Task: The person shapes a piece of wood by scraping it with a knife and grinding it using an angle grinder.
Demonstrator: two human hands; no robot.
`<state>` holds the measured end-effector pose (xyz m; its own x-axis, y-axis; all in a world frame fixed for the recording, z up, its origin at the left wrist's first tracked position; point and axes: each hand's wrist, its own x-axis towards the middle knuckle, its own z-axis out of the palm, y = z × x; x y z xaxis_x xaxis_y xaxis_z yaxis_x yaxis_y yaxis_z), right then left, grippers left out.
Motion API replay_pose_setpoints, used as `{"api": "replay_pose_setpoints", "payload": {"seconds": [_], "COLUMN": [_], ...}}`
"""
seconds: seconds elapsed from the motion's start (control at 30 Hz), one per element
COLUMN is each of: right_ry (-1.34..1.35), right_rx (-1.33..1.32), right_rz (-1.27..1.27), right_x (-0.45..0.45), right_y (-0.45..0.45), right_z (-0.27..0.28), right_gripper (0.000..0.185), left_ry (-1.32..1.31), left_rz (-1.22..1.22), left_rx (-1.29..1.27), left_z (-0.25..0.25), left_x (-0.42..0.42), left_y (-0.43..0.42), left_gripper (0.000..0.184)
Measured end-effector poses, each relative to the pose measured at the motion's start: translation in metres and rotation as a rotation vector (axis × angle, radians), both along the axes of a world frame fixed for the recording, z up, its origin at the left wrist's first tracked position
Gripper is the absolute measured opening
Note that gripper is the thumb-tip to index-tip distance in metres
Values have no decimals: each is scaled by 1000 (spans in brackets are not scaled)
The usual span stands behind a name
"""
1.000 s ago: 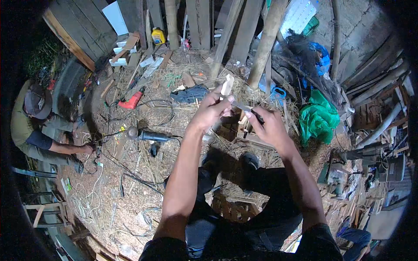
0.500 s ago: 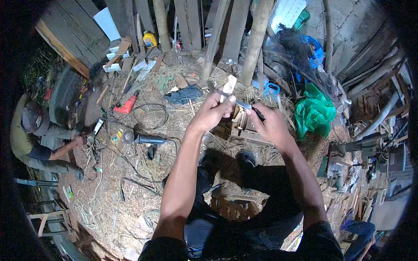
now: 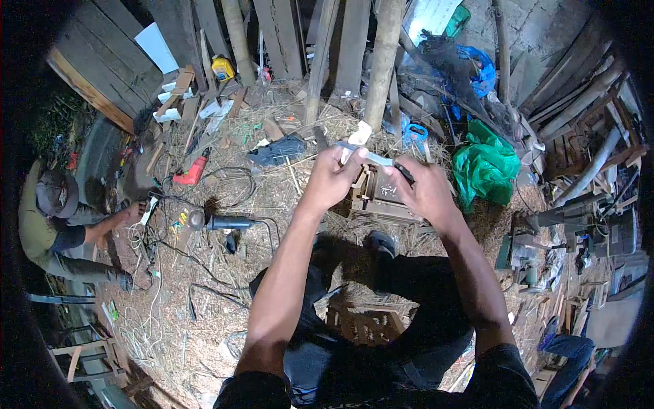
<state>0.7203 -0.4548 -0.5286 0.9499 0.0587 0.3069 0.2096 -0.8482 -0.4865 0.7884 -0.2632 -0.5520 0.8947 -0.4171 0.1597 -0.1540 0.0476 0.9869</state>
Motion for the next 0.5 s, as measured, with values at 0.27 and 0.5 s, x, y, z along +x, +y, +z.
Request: {"api": "replay_pose_setpoints", "payload": {"seconds": [0.27, 0.5], "right_ry": [106, 60], "right_rx": [89, 199], "right_rz": [-83, -97], "right_x": [-2, 13], "right_y": [-4, -23], "right_z": [7, -23], "right_gripper": [29, 39], "left_ry": [-53, 569], "left_rz": [188, -109], "left_rx": [106, -387], "left_z": [-9, 2], "left_x": [-2, 6], "left_y": [-27, -16], "left_gripper": [29, 24]}}
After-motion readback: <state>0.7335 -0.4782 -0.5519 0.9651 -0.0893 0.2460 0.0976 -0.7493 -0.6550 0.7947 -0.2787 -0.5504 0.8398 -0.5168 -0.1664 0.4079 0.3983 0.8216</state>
